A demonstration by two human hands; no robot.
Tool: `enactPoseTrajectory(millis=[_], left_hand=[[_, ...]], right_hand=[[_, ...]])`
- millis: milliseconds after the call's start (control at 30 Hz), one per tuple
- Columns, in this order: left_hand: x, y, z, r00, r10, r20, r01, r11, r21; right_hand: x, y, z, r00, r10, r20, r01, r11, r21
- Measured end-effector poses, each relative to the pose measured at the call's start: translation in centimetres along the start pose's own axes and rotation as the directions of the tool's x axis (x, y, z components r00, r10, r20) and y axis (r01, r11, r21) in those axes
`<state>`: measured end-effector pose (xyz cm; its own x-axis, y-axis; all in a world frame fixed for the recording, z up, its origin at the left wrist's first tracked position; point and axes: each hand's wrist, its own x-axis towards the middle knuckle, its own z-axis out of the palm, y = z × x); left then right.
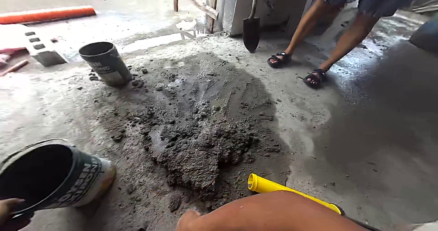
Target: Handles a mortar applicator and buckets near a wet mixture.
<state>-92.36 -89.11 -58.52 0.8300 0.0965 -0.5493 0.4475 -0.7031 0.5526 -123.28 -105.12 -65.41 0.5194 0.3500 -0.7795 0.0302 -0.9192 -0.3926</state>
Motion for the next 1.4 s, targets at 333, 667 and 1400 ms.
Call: enactPoseTrajectory(millis=[333,667,1400], left_hand=[[-0.3,6.5,0.3,0.957,0.29,0.002,-0.28,0.925,0.258],[-12.4,16.0,11.3,0.802,0.469,0.37,-0.582,0.471,0.663],[-19.3,20.9,23.6,0.749,0.456,0.481,-0.527,-0.03,0.849]], right_hand=[[-27.7,10.4,-4.9,0.979,0.146,-0.145,-0.101,0.955,0.278],[-37.3,27.1,16.4,0.748,0.608,-0.265,0.133,0.254,0.958],[-25.0,24.8,19.7,0.579,0.782,-0.231,-0.045,0.313,0.949]])
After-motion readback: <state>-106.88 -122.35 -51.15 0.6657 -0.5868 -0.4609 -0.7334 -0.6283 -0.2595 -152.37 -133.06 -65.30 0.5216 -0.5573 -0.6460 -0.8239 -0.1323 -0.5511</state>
